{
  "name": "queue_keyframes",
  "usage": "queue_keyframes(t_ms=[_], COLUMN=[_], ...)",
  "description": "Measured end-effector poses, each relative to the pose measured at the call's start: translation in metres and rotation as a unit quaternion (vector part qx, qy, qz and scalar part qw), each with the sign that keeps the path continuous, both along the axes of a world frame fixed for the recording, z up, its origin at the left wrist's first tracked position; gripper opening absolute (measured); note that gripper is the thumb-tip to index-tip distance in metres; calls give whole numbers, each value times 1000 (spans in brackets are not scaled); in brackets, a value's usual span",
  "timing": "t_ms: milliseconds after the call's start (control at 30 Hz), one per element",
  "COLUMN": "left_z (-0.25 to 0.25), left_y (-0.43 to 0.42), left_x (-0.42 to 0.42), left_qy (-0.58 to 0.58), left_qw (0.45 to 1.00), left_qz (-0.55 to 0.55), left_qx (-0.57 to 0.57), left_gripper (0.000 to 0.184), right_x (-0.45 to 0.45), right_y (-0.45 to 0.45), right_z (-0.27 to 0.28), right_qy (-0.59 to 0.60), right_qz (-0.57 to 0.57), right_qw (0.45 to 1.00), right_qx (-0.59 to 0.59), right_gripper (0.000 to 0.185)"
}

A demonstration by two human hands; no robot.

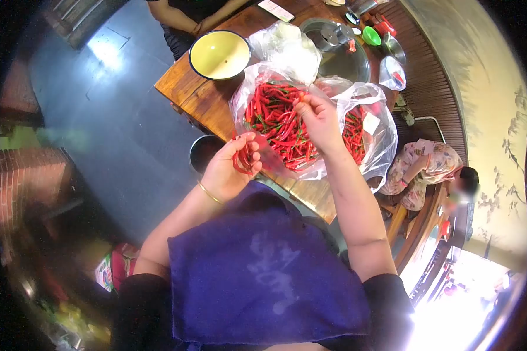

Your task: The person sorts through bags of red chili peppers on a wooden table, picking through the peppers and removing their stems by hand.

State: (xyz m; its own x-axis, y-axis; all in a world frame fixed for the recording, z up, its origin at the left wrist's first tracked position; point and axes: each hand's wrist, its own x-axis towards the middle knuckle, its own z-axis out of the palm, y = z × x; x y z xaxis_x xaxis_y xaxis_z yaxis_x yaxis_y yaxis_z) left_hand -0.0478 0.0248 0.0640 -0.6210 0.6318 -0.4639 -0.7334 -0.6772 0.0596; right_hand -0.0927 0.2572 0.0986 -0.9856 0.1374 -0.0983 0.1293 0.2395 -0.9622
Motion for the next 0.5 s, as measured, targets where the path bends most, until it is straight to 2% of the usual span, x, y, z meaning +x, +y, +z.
queue_keyframes(t_ms=[33,133,167,267,300,400,433,467,500], left_z=[-2,-11,-15,-43,-54,-127,-133,-171,-233], left_y=[-3,-15,-21,-40,-45,-70,-70,-75,-86], left_x=[1,5,7,16,17,30,28,29,34], left_qy=[6,21,12,-44,-95,-130,-184,-162,-140], left_qw=[1000,999,998,988,978,979,963,977,987], left_qz=[5,30,37,50,52,52,58,44,32], left_qx=[4,-24,-47,-139,-179,-146,-190,-133,-78], left_gripper=[20,18,16,17,11,7,5,10,17], right_x=[0,7,12,25,30,50,58,65,71], right_y=[8,23,26,25,28,38,40,49,59], right_z=[-8,-21,-21,-13,-10,-14,-11,-20,-25], right_qy=[19,52,34,68,67,86,73,72,68], right_qz=[-31,-23,-36,-100,-110,-118,-115,-117,-119], right_qw=[999,991,987,982,977,967,965,960,961], right_qx=[23,123,156,142,171,208,222,243,241], right_gripper=[22,31,35,32,29,26,25,25,26])
